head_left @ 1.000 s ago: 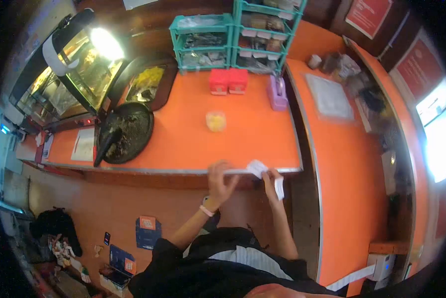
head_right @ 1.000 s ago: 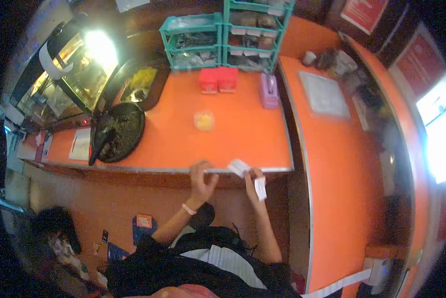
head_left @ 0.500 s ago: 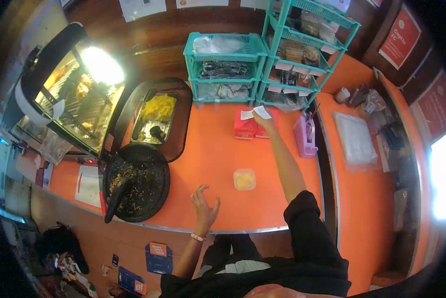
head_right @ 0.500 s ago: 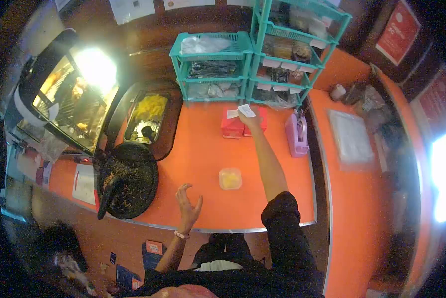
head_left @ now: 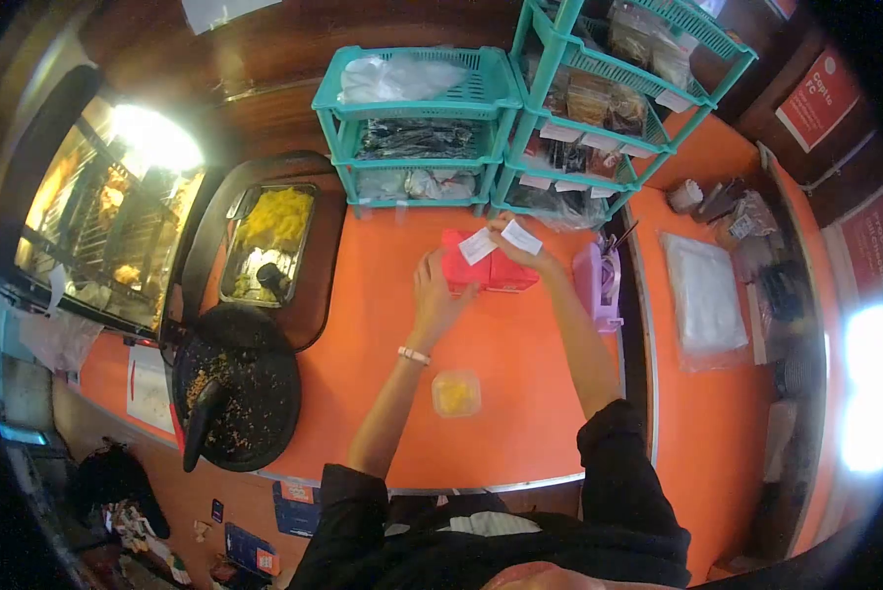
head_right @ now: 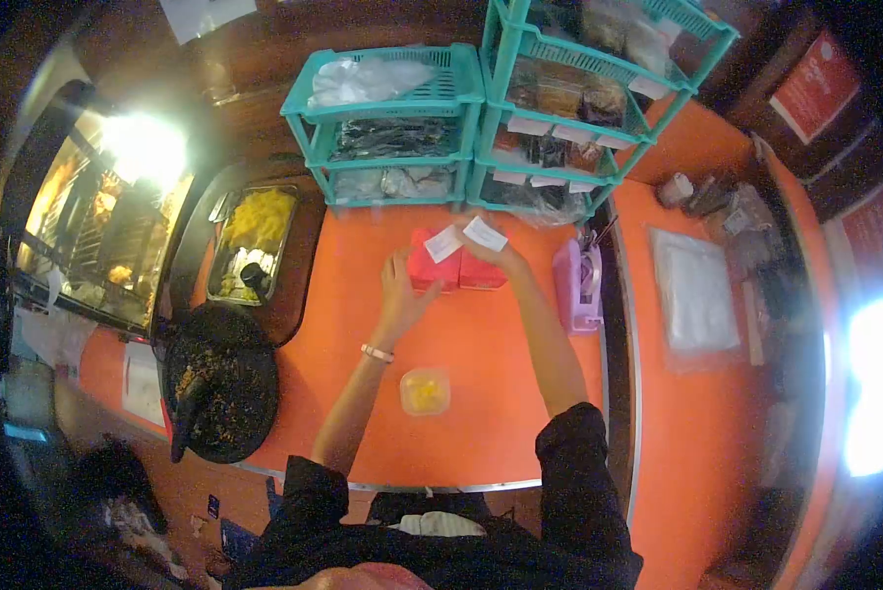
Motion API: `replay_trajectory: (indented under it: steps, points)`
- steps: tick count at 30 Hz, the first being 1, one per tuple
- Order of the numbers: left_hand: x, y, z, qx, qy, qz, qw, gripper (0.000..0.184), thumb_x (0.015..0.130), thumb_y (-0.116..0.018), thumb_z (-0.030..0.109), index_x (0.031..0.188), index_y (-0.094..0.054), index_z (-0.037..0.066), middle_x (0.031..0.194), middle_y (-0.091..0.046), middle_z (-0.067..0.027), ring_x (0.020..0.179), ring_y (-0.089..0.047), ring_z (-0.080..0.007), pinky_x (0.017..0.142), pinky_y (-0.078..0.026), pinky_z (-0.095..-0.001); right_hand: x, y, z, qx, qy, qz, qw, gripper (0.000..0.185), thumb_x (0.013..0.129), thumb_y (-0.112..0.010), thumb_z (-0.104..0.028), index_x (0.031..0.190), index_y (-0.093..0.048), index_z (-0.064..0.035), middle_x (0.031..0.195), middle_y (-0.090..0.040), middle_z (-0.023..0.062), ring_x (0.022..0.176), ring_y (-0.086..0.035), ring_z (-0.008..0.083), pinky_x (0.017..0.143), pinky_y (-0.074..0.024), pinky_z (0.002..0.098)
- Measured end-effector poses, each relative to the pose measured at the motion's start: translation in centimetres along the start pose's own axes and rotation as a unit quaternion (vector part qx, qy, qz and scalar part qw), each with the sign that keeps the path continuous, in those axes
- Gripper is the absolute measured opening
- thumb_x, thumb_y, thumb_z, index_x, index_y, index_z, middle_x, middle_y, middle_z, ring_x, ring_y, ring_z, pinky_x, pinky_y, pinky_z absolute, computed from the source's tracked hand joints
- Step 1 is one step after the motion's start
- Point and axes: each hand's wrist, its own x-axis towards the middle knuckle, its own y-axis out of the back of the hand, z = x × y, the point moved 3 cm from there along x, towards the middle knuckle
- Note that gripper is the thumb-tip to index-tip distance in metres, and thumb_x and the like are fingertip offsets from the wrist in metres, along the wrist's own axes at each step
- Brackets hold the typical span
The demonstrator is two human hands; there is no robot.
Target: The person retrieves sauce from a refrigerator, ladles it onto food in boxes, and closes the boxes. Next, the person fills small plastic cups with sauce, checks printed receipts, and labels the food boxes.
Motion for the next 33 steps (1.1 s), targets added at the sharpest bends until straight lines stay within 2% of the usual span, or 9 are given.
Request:
replay_trajectory:
  steps: [5,7,9,17,20,23,25,31,33]
  points:
    - [1.4,-0.7,-0.2,-0.014,0.005,0.042,0.999,0.069,0.073,-0.071,0.029,0.127,-0.037,0.003,0.13,-0.039,-0.0171,0.121,-0.035,-0.0368,0.1,-0.029,-0.0495,1.8,-2.4,-1.6,-0.13,-0.037,-0.074,0.988,0.025,0.083,-0.052,-0.034,0.096,-0.061,-0.0144,0.103,-0.05,0.0093,0.108,-0.044,0.0316,0.078,-0.0397,0.0464]
    - [1.0,-1.7,0.4,0.272,-0.071,-0.075,0.957,0.079,0.076,-0.064,0.043,0.137,-0.03,0.006,0.142,-0.029,-0.0109,0.131,-0.026,-0.0345,0.104,-0.022,-0.0546,2.4,-2.9,-1.7,-0.194,-0.028,-0.116,0.974,0.029,0.083,-0.053,-0.039,0.099,-0.059,-0.0165,0.107,-0.047,0.0082,0.107,-0.042,0.0282,0.079,-0.0363,0.0468]
    - [0.0,-2.4,0.3,0.283,-0.078,-0.112,0.949,0.079,0.078,-0.059,0.049,0.139,-0.028,0.009,0.145,-0.025,-0.0076,0.134,-0.021,-0.034,0.104,-0.016,-0.0574,2.3,-3.1,-1.6,-0.223,-0.01,-0.14,0.965,0.032,0.082,-0.054,-0.044,0.102,-0.058,-0.019,0.107,-0.045,0.0071,0.106,-0.042,0.0249,0.079,-0.0337,0.0468]
    - [-1.9,-0.2,0.6,0.36,-0.103,-0.189,0.908,0.087,0.077,-0.052,0.061,0.142,-0.023,0.011,0.149,-0.02,-0.0014,0.137,-0.013,-0.0338,0.102,-0.011,-0.065,1.1,1.3,-2.6,-0.244,-0.115,-0.017,0.963,0.045,0.075,-0.06,-0.04,0.109,-0.049,-0.0127,0.108,-0.047,0.01,0.106,-0.044,0.0277,0.082,-0.0345,0.0458]
    - [-1.7,0.8,0.9,0.346,-0.037,-0.169,0.922,0.084,0.077,-0.053,0.06,0.14,-0.029,0.01,0.149,-0.019,-0.0045,0.137,-0.013,-0.0343,0.102,-0.012,-0.0648,0.5,3.5,-3.1,-0.244,-0.129,0.057,0.959,0.047,0.076,-0.061,-0.036,0.114,-0.046,-0.0138,0.109,-0.046,0.0083,0.101,-0.046,0.0259,0.081,-0.036,0.0435]
    - [-0.7,0.8,3.6,0.296,-0.014,-0.083,0.952,0.07,0.078,-0.06,0.05,0.133,-0.04,0.01,0.144,-0.028,-0.0097,0.132,-0.023,-0.0358,0.104,-0.016,-0.0594,0.0,4.5,-4.2,-0.273,-0.153,0.092,0.945,0.049,0.076,-0.062,-0.029,0.118,-0.043,-0.0122,0.107,-0.048,0.0085,0.099,-0.048,0.0255,0.08,-0.0367,0.0436]
    - [0.9,-0.3,5.7,-0.014,-0.029,0.018,0.999,0.041,0.079,-0.066,0.032,0.112,-0.057,0.009,0.132,-0.041,-0.0139,0.123,-0.035,-0.0322,0.101,-0.027,-0.049,0.1,5.0,-6.3,-0.296,-0.141,0.129,0.936,0.046,0.076,-0.057,-0.026,0.118,-0.045,-0.0114,0.103,-0.05,0.008,0.096,-0.05,0.0255,0.079,-0.0368,0.0454]
    - [3.6,-2.8,7.6,-0.067,-0.025,0.029,0.997,0.015,0.075,-0.07,0.021,0.081,-0.064,0.008,0.11,-0.055,-0.0088,0.109,-0.046,-0.0264,0.091,-0.033,-0.0404,-1.9,6.7,-7.3,-0.331,-0.114,0.154,0.924,0.048,0.078,-0.056,-0.029,0.121,-0.044,-0.0109,0.104,-0.051,0.0084,0.096,-0.051,0.0255,0.075,-0.0379,0.0437]
    - [4.4,-3.7,8.0,-0.038,-0.062,0.007,0.997,0.014,0.075,-0.07,0.022,0.081,-0.065,0.01,0.11,-0.055,-0.0075,0.109,-0.046,-0.0256,0.091,-0.032,-0.0412,-3.3,6.7,-4.9,-0.372,-0.191,0.053,0.907,0.043,0.079,-0.054,-0.033,0.117,-0.05,-0.0128,0.106,-0.051,0.0087,0.1,-0.052,0.0272,0.077,-0.0386,0.045]
